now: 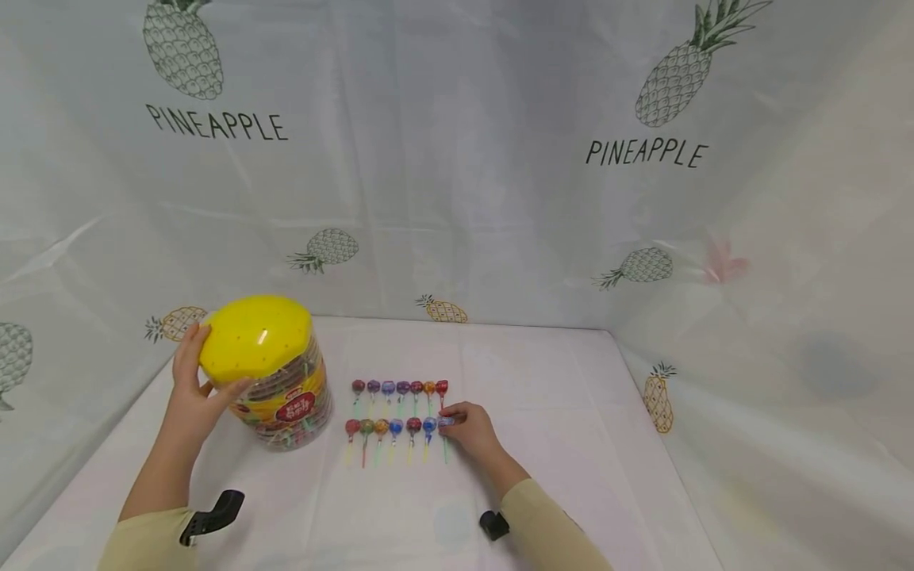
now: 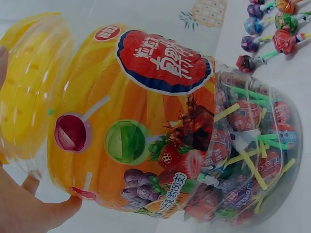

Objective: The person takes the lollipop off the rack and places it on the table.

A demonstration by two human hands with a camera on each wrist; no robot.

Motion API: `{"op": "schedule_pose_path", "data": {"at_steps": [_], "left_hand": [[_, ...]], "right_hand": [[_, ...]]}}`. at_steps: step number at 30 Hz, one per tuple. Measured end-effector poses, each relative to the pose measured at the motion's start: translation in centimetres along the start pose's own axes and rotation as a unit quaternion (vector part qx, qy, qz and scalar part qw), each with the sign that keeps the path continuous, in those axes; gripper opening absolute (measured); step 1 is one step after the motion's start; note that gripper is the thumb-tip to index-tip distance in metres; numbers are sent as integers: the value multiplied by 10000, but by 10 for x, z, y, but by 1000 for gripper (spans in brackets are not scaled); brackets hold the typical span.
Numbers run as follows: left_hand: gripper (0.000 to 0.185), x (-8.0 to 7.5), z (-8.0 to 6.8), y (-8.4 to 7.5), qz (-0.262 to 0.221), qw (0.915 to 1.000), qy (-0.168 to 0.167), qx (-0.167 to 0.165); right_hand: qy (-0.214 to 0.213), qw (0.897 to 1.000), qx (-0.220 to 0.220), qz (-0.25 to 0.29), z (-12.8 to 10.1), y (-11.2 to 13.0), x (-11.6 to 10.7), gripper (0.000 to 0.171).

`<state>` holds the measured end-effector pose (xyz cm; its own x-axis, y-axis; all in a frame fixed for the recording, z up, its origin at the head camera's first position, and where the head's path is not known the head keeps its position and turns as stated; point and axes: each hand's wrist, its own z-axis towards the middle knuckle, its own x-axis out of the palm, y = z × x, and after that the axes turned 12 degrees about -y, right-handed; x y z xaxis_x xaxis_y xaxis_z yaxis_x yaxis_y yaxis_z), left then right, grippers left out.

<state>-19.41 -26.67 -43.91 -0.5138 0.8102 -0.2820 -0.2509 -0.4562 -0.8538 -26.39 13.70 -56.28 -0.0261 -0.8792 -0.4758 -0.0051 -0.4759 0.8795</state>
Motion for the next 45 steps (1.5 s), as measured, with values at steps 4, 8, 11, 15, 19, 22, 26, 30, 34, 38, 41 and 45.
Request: {"op": "schedule_pose_path", "data": {"at_steps": [4, 8, 11, 15, 19, 22, 26, 30, 34, 38, 41, 45], "left_hand": [[92, 1, 2, 0, -57, 10000, -20, 1], [91, 3, 4, -1, -128, 9999, -37, -28], [92, 4, 3, -2, -152, 9998, -40, -113], [93, 5, 2, -3, -184, 9995, -58, -239], [93, 5, 2, -3, -207, 9995, -63, -245], [93, 5, 1, -3, -212, 9996, -45, -204], [93, 5, 2, -3, -223, 9996, -14, -166], [93, 5, 2, -2, -206, 9997, -2, -134], [96, 5, 3, -1, -126, 9999, 23, -112], [102, 1, 3, -2, 28, 9999, 66, -86], [104, -4, 3, -6, 127, 9999, 60, 4], [104, -12, 1, -8, 374, 9990, 97, 226]], "right_hand": [[-5, 10000, 36, 42, -1, 1, 0, 20], [-46, 10000, 38, -7, -1, 1, 0, 19], [-63, 9999, 110, -21, -2, 2, -1, 20], [-75, 9999, 110, -22, -3, 2, -2, 21], [-63, 9999, 103, 5, -4, 3, -3, 22], [-50, 9999, 129, 0, -5, 3, -3, 23], [-45, 9998, 169, -9, -4, 3, -3, 25], [-68, 9997, 224, -37, -3, 2, -2, 26], [-54, 9996, 257, -97, -1, 2, -3, 26], [15, 9991, 391, -186, -2, 4, -9, 28], [-46, 9987, 412, -310, -3, 11, -20, 30], [-197, 9988, 130, -426, -7, 24, -38, 31]]}}
